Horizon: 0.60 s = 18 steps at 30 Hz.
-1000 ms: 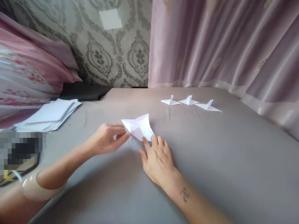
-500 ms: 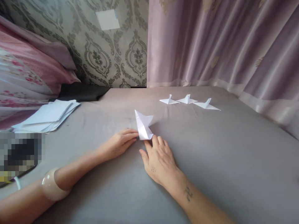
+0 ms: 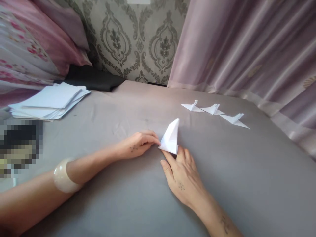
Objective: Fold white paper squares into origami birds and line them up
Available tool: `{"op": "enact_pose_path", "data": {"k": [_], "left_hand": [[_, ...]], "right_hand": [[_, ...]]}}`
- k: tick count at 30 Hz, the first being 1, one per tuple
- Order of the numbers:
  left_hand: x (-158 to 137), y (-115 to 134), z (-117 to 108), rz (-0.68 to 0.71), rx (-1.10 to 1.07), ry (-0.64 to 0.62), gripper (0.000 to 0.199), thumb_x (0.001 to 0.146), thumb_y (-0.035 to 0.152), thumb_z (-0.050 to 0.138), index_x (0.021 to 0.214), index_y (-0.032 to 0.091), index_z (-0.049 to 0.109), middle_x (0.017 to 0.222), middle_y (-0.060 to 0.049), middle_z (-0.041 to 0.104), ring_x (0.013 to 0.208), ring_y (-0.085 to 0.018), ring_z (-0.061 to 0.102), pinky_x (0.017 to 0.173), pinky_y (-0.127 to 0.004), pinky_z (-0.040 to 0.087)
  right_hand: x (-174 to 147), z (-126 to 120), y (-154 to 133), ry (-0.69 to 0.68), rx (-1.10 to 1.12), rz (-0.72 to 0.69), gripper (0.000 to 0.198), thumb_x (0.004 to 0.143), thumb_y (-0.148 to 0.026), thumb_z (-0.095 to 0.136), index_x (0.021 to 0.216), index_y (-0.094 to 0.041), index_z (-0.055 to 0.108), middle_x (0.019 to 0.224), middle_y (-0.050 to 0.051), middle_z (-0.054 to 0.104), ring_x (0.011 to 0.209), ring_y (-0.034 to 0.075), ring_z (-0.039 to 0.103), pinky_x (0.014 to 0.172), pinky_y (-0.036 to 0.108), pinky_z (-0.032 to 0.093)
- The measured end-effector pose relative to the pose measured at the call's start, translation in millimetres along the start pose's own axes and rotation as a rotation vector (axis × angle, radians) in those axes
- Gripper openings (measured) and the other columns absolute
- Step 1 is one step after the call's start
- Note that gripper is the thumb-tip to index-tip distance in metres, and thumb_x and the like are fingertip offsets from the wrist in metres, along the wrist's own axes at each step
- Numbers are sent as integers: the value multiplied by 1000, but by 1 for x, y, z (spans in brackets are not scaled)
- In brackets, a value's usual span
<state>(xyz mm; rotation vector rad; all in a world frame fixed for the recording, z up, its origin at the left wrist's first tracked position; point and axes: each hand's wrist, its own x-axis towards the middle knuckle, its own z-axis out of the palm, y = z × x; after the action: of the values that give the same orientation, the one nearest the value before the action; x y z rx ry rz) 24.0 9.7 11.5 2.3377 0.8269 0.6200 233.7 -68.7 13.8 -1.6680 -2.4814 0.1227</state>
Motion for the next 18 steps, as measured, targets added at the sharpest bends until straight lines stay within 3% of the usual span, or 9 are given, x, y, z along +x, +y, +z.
{"op": "enact_pose_path", "data": {"k": [4, 9, 13, 18], "left_hand": [[-8, 6, 1, 25, 232, -56, 37, 83, 7, 43, 112, 17, 64, 102, -9, 65, 96, -20, 62, 75, -28, 52], [-8, 21, 12, 58, 496, -126, 24, 86, 14, 43, 101, 9, 62, 82, -11, 66, 73, -23, 63, 59, -33, 51], [-14, 42, 29, -130, 589, -153, 40, 84, 5, 43, 123, -1, 52, 74, -13, 66, 60, -23, 63, 46, -31, 45], [-24, 64, 43, -153, 617, -135, 55, 82, 13, 54, 133, -4, 44, 78, -15, 63, 67, -23, 63, 49, -30, 45]], "right_hand": [[1, 1, 5, -13, -27, -25, 44, 98, -35, 36, 140, -31, 48, 129, 11, 54, 110, 28, 53, 89, 48, 51], [1, 4, 8, -30, -12, -8, 43, 98, -34, 35, 138, -30, 51, 131, 12, 51, 115, 28, 51, 95, 51, 48], [1, 6, 11, -50, 0, -1, 44, 98, -36, 36, 141, -33, 46, 126, 11, 54, 112, 26, 52, 94, 48, 50], [1, 5, 12, -38, 9, -16, 44, 99, -38, 35, 143, -37, 42, 127, 9, 54, 110, 26, 54, 91, 46, 52]]}}
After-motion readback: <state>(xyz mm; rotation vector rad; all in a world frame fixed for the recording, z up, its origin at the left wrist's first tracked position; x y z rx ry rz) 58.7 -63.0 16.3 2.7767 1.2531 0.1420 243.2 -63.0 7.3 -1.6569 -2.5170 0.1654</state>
